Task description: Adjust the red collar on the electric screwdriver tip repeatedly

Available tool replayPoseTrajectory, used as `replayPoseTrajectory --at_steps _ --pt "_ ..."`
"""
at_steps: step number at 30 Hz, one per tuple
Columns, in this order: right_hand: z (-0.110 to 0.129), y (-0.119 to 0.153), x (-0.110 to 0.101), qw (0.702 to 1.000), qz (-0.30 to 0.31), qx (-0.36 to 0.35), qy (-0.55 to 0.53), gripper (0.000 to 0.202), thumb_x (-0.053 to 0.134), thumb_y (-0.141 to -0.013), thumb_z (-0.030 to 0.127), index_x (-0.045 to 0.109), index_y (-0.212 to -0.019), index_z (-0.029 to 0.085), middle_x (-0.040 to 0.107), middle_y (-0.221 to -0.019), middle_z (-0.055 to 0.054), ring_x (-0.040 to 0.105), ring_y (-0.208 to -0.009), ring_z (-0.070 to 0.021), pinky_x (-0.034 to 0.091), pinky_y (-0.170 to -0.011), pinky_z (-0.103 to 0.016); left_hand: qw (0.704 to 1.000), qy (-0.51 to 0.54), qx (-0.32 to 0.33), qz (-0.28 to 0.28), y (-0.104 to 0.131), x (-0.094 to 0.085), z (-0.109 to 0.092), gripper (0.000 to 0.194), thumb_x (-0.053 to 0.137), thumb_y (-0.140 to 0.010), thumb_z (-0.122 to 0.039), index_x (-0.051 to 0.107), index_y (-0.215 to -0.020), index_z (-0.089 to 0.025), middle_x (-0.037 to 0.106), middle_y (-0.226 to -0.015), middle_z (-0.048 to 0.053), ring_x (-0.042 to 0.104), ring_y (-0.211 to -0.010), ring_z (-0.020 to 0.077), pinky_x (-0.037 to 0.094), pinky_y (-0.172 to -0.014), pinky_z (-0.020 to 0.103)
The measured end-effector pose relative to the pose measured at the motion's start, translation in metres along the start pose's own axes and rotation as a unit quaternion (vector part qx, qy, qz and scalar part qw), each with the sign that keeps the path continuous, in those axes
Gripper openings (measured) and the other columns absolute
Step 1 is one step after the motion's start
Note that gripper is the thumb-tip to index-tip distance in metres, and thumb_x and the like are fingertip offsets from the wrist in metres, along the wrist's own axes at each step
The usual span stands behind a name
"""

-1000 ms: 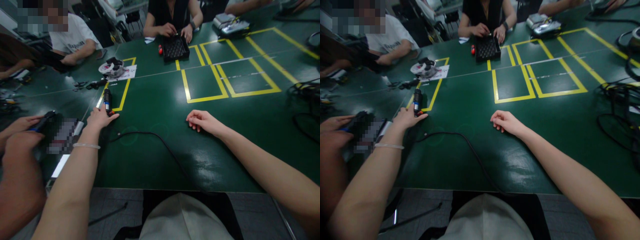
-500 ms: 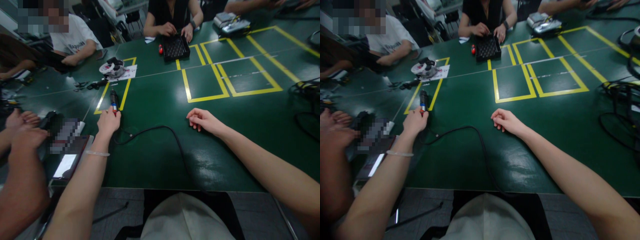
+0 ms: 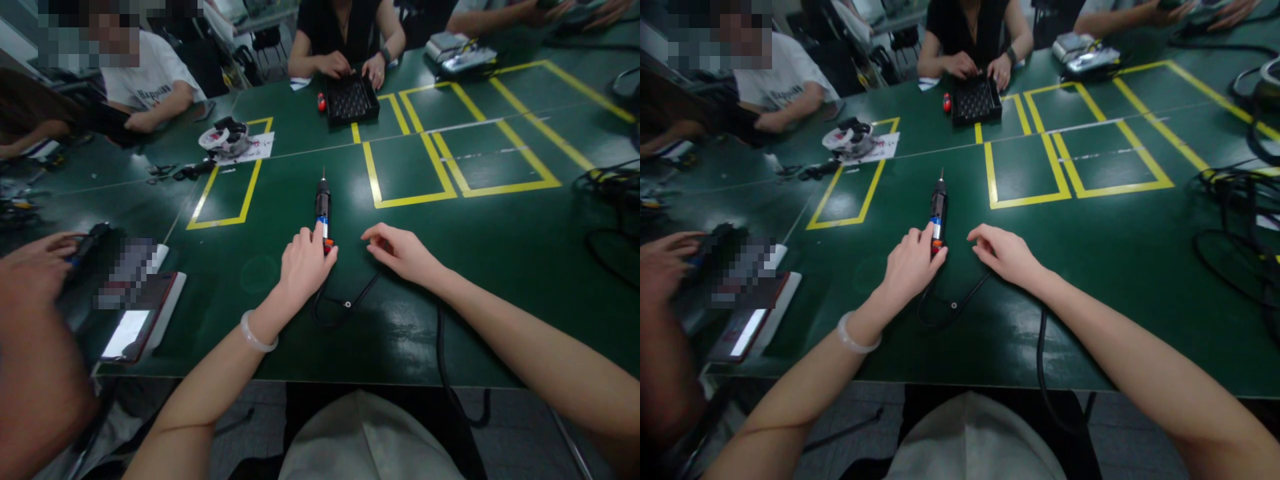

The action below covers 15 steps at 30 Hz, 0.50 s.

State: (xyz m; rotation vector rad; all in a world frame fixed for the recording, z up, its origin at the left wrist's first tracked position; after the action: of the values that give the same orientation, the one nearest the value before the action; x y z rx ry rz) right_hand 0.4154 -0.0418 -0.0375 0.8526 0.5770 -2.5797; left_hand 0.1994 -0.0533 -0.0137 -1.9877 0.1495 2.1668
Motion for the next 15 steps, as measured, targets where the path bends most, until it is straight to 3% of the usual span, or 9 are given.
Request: replayPoseTrajectory --at_steps 5,8,10,12,15 --pt "0.003 0.002 0.003 0.998 0.031 -0.045 0.036 0.032 0.050 -0.096 0.020 0.058 -0.126 0.022 0.065 -0.098 -0.007 0.059 -0.085 -0.0201 0.044 -0.076 -0.031 0.997 0.032 0.062 -0.015 -0.002 0.001 -0.035 0.061 0.047 -0.098 -0.045 0.038 -0.150 -0.015 0.057 -0.110 0.015 0.058 -0.102 0.0292 0.048 -0.081 0.037" --pt "0.003 0.001 0.000 0.998 0.035 -0.042 0.024 0.021 0.055 -0.094 0.022 0.063 -0.113 0.022 0.066 -0.094 -0.005 0.058 -0.079 -0.0183 0.044 -0.075 -0.031 0.995 0.045 0.088 -0.014 -0.001 0.002 -0.042 0.062 0.045 -0.098 -0.046 0.036 -0.151 -0.016 0.057 -0.110 0.013 0.058 -0.101 0.0283 0.047 -0.081 0.037" --pt "0.001 0.000 -0.001 0.999 0.038 0.000 -0.028 0.009 0.061 -0.091 0.027 0.063 -0.097 0.020 0.063 -0.078 -0.002 0.055 -0.067 -0.0152 0.042 -0.066 -0.028 0.993 0.062 0.104 -0.010 0.000 0.004 -0.041 0.068 0.044 -0.097 -0.053 0.034 -0.153 -0.016 0.056 -0.112 0.013 0.058 -0.101 0.0282 0.047 -0.081 0.037" --pt "-0.002 -0.002 -0.001 0.987 0.051 0.075 -0.131 0.014 0.065 -0.088 0.032 0.058 -0.086 0.019 0.057 -0.064 0.002 0.051 -0.056 -0.0121 0.039 -0.055 -0.024 0.990 0.086 0.115 -0.004 0.000 0.005 -0.038 0.077 0.045 -0.094 -0.062 0.031 -0.155 -0.016 0.055 -0.115 0.014 0.058 -0.102 0.0282 0.047 -0.081 0.037" --pt "-0.009 -0.002 0.001 0.932 0.074 0.198 -0.296 0.021 0.067 -0.085 0.035 0.055 -0.083 0.019 0.053 -0.053 0.006 0.045 -0.043 -0.0090 0.033 -0.041 -0.021 0.986 0.117 0.116 0.008 0.000 0.007 -0.033 0.083 0.051 -0.091 -0.064 0.029 -0.156 -0.018 0.054 -0.119 0.013 0.058 -0.104 0.0277 0.047 -0.083 0.037"
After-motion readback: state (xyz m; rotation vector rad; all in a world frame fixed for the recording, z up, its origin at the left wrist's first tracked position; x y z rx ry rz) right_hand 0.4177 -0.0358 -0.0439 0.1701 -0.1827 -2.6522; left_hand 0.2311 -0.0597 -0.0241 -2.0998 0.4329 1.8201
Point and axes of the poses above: each hand's wrist, its own y-axis away from the middle knuckle, its own x-axis out of the palm, z = x × y, the point moved 1 cm from there along -y, towards the middle knuckle
